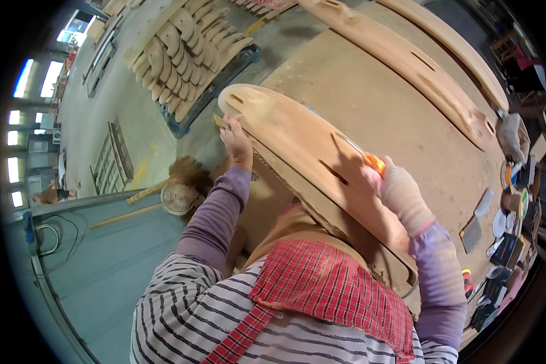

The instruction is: The person applies glue into slots on curved wood pieces, uses a small scraper to remove excess material, and smooths the wood surfaces using both hand sandpaper and an electric power sander.

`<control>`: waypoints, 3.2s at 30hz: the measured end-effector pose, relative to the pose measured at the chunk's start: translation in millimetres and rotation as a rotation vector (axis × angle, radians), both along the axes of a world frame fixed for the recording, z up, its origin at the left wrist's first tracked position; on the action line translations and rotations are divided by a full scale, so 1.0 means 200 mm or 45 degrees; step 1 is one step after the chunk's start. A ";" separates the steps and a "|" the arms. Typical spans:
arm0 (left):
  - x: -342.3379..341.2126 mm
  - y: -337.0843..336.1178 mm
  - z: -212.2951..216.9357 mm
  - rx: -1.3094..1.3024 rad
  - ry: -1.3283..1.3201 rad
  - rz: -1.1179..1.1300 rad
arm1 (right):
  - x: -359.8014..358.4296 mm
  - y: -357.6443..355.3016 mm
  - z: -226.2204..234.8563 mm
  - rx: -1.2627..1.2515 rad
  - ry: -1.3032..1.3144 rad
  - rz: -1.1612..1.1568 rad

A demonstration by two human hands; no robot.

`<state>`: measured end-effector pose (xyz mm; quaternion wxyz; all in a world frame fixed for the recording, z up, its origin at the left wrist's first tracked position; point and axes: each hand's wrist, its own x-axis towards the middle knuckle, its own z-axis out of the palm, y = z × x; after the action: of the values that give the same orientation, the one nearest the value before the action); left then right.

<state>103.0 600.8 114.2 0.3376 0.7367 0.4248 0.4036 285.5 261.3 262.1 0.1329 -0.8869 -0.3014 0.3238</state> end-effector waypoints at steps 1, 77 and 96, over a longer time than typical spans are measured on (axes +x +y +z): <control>0.00 0.09 0.01 0.011 -0.024 0.010 | 0.02 0.19 0.01 0.012 0.075 0.017; 0.61 -2.05 0.14 0.687 0.716 -1.466 | -0.51 -2.02 -0.42 0.216 -0.569 -0.258; 0.62 -2.06 0.16 0.688 0.689 -1.457 | -0.33 -2.04 -0.34 0.329 -0.455 -0.020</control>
<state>226.7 189.4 146.3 0.1841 0.9783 -0.0771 0.0554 218.7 -146.4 193.6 0.1926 -0.9081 -0.3522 0.1191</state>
